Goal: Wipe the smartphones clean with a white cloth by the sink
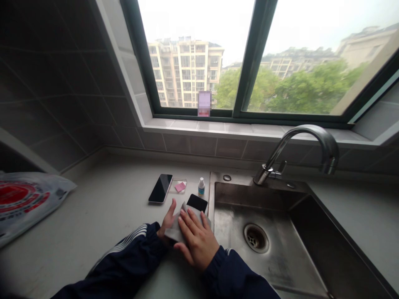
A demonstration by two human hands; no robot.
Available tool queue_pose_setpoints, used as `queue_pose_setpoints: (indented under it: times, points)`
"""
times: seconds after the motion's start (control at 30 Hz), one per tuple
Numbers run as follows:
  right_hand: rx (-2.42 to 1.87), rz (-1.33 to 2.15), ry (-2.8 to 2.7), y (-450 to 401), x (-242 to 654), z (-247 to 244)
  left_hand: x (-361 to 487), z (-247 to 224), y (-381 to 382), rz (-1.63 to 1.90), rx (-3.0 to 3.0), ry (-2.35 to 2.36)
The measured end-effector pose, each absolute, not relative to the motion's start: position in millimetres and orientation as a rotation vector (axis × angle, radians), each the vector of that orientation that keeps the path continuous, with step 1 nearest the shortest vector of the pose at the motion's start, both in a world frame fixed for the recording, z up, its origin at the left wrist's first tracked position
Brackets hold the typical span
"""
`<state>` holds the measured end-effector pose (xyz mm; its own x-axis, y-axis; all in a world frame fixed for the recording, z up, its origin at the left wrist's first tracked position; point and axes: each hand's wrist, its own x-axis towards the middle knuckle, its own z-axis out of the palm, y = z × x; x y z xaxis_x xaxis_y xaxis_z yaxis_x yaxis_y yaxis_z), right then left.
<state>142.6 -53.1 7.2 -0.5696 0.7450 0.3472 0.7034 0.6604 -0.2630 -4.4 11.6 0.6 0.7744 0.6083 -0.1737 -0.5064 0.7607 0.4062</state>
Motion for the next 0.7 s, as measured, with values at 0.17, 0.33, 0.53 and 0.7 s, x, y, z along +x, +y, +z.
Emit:
queue_pose_setpoints:
  times: [0.17,0.33,0.53,0.7]
  points:
    - [-1.297,0.003,-2.279,-39.6,156.3,-3.7,-2.5,-12.9,9.2,0.691,0.444,0.26]
    - [-1.311,0.042,-2.242,-39.8,152.8,-10.5,-1.8,-15.2,11.9,0.684,0.506,0.303]
    - [-1.197,0.192,-2.402,-49.5,141.4,-7.5,-4.3,-5.5,10.6,0.729,0.314,0.39]
    - [-1.179,0.204,-2.378,-47.9,142.8,-7.7,-5.5,-4.7,11.2,0.65,0.278,0.386]
